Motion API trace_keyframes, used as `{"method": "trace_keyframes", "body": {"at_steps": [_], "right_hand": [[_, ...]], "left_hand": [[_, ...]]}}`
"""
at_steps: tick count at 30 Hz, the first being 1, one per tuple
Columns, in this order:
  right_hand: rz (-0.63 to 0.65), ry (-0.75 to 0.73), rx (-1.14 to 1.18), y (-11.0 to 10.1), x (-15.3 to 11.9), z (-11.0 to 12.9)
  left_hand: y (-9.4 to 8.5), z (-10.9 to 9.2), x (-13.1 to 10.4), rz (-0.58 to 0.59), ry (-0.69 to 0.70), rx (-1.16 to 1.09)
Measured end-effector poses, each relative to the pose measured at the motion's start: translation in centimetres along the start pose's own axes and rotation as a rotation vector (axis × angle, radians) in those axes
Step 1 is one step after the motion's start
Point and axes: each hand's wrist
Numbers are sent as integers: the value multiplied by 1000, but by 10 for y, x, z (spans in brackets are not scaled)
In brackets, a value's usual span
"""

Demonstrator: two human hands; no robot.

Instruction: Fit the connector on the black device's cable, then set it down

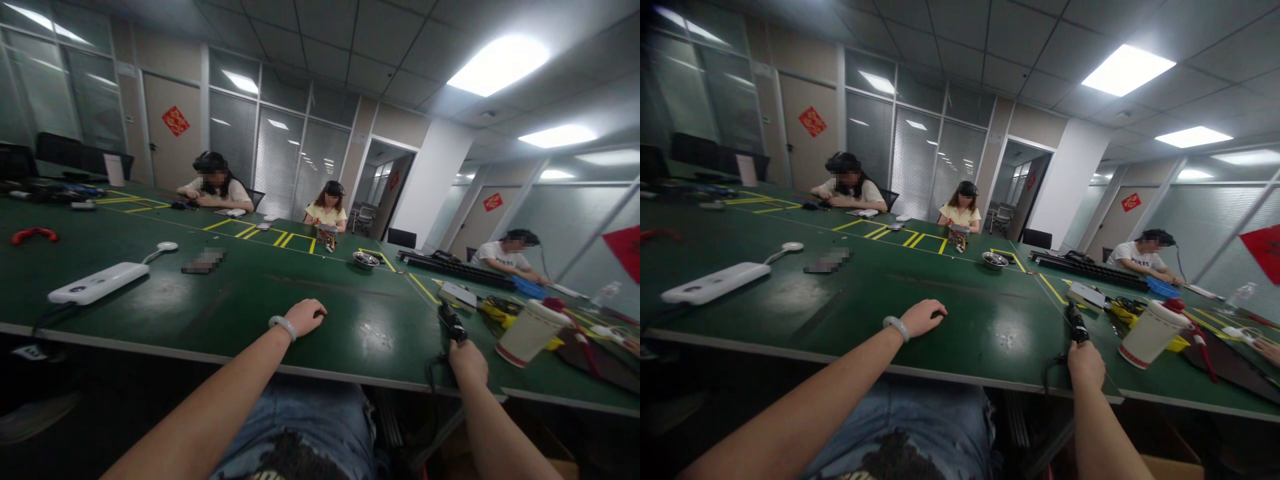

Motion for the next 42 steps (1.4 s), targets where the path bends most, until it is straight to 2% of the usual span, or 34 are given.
{"method": "trace_keyframes", "body": {"at_steps": [2, 5, 11, 14, 18, 20, 22, 25, 27, 29, 33, 36, 39, 42], "right_hand": [[26, -31, 7, -1, -5, 15], [44, -101, 18, 2, -17, 51], [85, -319, 55, 20, -63, 154], [135, -472, 68, 29, -99, 213], [217, -759, 103, 37, -166, 289], [265, -933, 124, 39, -201, 318], [323, -1102, 139, 38, -230, 335], [357, -1264, 154, 32, -247, 331], [357, -1317, 145, 25, -238, 315], [357, -1336, 122, 16, -217, 291], [386, -1318, 85, -4, -169, 239], [409, -1293, 81, -13, -143, 206], [406, -1231, 135, -11, -129, 186], [366, -1180, 203, -1, -124, 176]], "left_hand": [[-1, -1, 0, -4, -5, -3], [-3, -2, -1, -10, -10, -9], [-4, -2, -2, -33, -23, -30], [-7, -5, -2, -104, -43, -53], [-15, -7, -1, -281, -103, -85], [-21, -2, -4, -369, -146, -102], [-29, 8, -8, -447, -198, -116], [-39, 26, -15, -515, -279, -124], [-43, 33, -18, -520, -298, -118], [-43, 31, -19, -499, -268, -103], [-36, 10, -17, -378, -79, -56], [-28, -2, -13, -249, 63, -6], [-20, -1, -5, -139, 145, 47], [-13, 4, 6, -79, 179, 100]]}}
Point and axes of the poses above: each hand's wrist, its own x-axis towards the middle knuckle, its own y-axis out of the palm, z = x × y, and after that the axes turned 4 degrees about -y, right-handed
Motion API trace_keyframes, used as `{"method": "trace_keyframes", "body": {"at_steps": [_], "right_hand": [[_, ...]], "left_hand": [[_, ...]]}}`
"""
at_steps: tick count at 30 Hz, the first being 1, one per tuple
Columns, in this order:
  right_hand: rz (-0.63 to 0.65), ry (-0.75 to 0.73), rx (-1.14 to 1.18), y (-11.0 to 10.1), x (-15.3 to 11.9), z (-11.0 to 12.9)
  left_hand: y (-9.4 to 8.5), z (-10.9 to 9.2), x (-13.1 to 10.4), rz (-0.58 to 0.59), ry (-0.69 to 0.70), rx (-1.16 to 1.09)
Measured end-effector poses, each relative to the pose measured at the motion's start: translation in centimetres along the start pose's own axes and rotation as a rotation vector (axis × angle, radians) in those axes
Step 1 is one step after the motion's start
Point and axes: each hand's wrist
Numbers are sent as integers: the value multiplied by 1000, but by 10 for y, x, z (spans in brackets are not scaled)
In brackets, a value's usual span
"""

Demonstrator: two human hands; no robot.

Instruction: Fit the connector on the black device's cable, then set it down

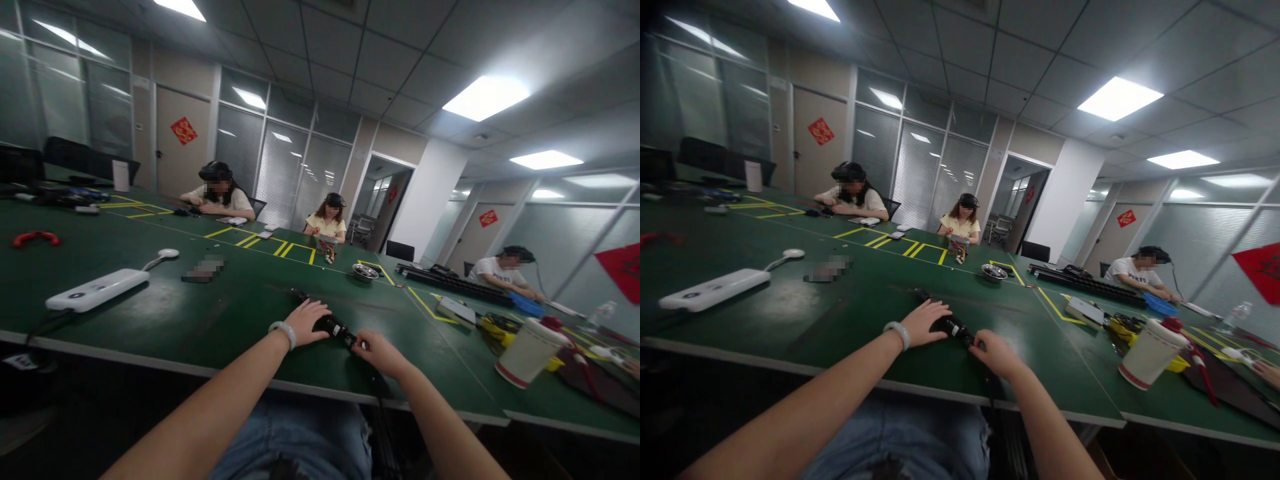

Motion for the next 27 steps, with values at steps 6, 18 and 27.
{"method": "trace_keyframes", "body": {"at_steps": [6, 18, 27], "right_hand": [[-89, 2, 59, 16, 3, -8], [-256, 24, 304, 41, 29, -12], [-352, 121, 511, 68, 83, -1]], "left_hand": [[8, 7, 19, 14, 28, 70], [-9, 6, -1, -20, -50, 115], [-22, -4, -16, -50, -78, 179]]}}
Point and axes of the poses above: each hand's wrist, its own x-axis towards the middle knuckle, its own y-axis out of the palm, z = x × y, and after that the axes turned 4 degrees about -y, right-handed
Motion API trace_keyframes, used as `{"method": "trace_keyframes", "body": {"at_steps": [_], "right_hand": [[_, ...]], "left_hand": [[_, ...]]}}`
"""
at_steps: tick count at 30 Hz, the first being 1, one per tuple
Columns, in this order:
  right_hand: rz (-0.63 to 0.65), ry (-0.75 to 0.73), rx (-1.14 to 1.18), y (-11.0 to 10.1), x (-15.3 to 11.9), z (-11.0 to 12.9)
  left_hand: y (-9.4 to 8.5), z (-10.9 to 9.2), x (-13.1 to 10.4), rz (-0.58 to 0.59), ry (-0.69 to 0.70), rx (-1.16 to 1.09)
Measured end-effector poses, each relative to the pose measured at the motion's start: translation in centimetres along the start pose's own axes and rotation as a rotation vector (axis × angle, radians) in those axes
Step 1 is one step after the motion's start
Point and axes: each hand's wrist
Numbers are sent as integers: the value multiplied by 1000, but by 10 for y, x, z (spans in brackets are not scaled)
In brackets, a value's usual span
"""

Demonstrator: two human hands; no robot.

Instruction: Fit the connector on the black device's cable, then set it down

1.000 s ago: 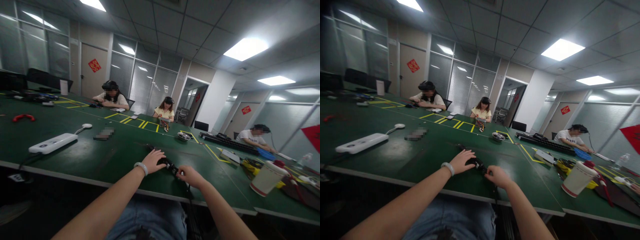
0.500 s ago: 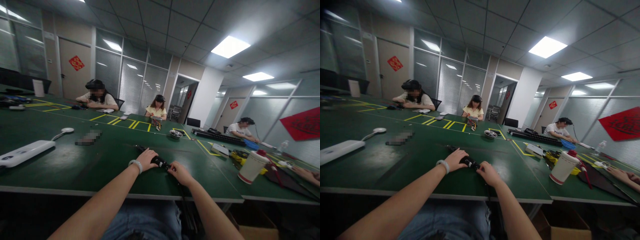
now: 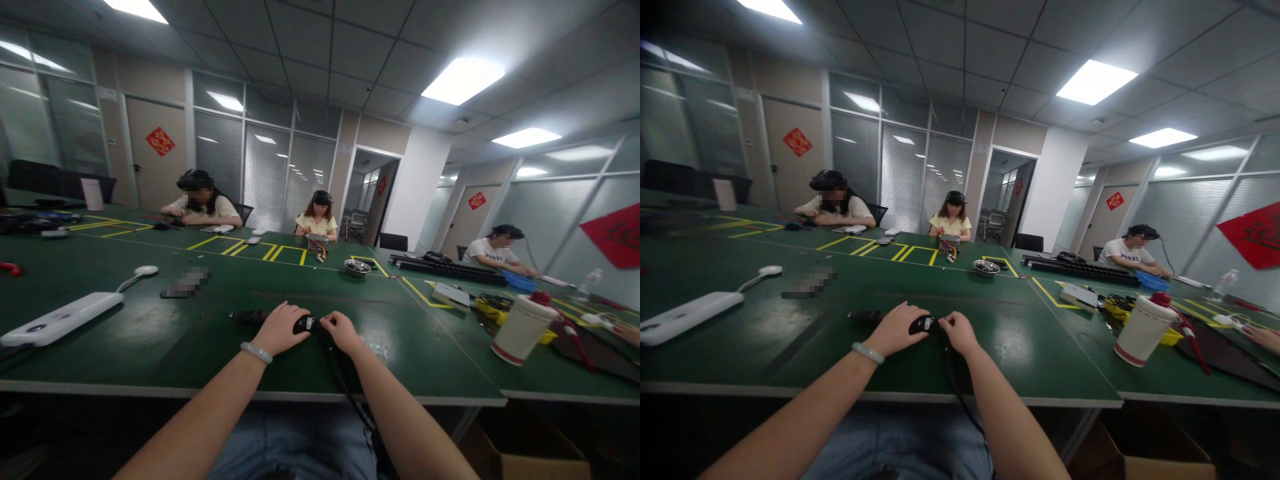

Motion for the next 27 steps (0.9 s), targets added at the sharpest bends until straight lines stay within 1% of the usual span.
{"method": "trace_keyframes", "body": {"at_steps": [5, 8, 10, 12, 14, 17, 20, 24, 27], "right_hand": [[36, 9, 103, 2, 2, 1], [5, -21, 134, -6, -2, 1], [-13, -35, 133, -15, -6, 0], [-5, -36, 124, -23, -11, -1], [36, -37, 115, -27, -17, -1], [120, -54, 84, -26, -23, 6], [169, -86, 35, -22, -28, 16], [187, -120, -8, -24, -33, 26], [146, -121, -16, -23, -34, 31]], "left_hand": [[15, -22, 14, 27, 63, 28], [23, -30, 21, 56, 78, 45], [24, -32, 23, 63, 75, 50], [23, -33, 22, 62, 76, 46], [18, -32, 19, 64, 79, 36], [10, -29, 14, 73, 77, 19], [3, -24, 9, 73, 59, 13], [-2, -20, 6, 68, 34, 20], [-1, -21, 5, 74, 27, 32]]}}
Point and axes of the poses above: each hand's wrist, its own x-axis towards the middle knuckle, its own y-axis out of the palm, z = x × y, and after that the axes turned 4 degrees about -y, right-handed
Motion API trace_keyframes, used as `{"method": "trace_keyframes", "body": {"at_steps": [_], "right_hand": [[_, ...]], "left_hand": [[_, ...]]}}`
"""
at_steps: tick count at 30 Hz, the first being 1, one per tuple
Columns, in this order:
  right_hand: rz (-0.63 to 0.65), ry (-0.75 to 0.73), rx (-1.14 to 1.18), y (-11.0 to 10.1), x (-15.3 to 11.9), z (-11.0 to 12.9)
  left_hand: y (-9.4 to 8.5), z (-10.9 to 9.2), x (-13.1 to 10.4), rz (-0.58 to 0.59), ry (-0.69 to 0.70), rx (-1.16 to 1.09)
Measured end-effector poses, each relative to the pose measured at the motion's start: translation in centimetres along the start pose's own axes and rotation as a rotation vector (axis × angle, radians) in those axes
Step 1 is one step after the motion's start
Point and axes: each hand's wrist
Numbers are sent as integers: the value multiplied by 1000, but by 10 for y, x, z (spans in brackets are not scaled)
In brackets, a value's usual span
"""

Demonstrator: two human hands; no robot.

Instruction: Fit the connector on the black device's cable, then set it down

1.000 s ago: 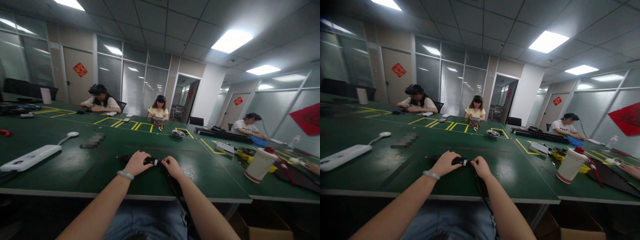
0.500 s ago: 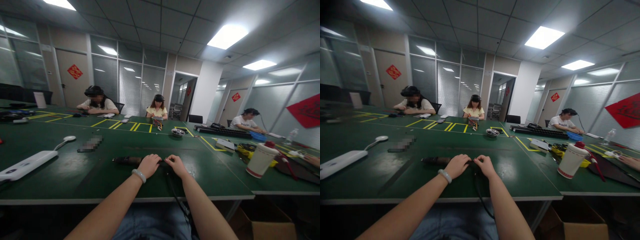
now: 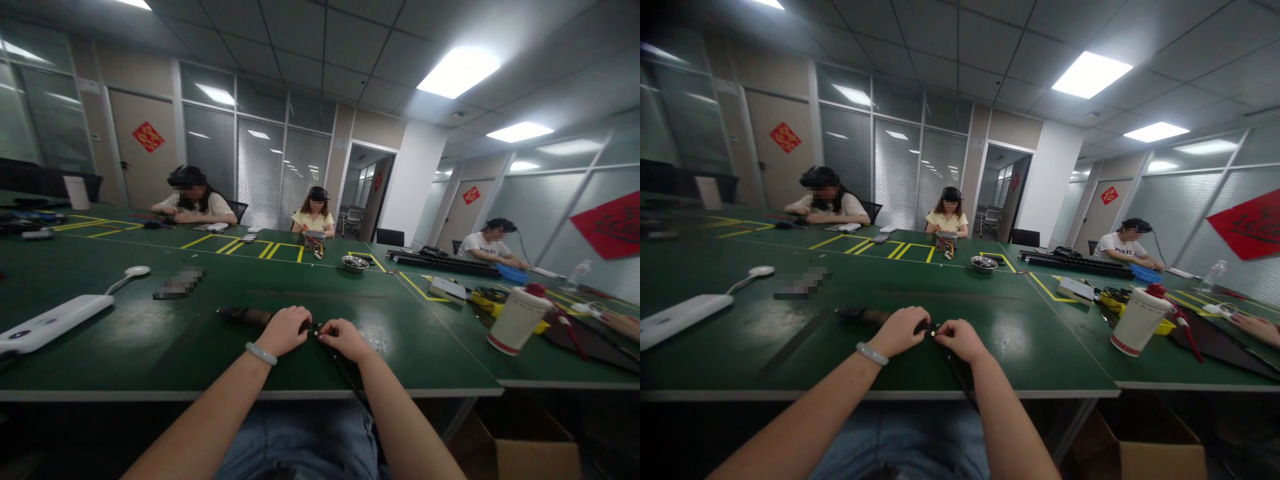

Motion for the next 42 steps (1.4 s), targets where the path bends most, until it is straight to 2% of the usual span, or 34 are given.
{"method": "trace_keyframes", "body": {"at_steps": [4, 9, 11, 18, 23, 29, 34, 42], "right_hand": [[-114, 19, 28, 14, 10, 8], [-322, 94, 38, 39, 30, 17], [-359, 119, 16, 43, 33, 17], [-386, 177, -88, 36, 26, 7], [-398, 170, -110, 43, 30, 8], [-397, 136, -5, 41, 32, 7], [-392, 108, 93, 40, 34, 4], [-441, 135, 138, 38, 36, -3]], "left_hand": [[3, -1, 1, 10, -13, 17], [5, 0, 3, 7, -27, 20], [4, 0, 3, 9, -24, 15], [-2, -3, 1, -12, -4, -24], [-11, -14, -3, -27, 73, -75], [-17, -26, -6, 48, 192, -104], [-12, -25, -6, 134, 164, -121], [6, -36, -10, 83, -46, -205]]}}
Point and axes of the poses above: each hand's wrist, its own x-axis towards the middle knuckle, its own y-axis out of the palm, z = x × y, and after that the axes turned 4 degrees about -y, right-handed
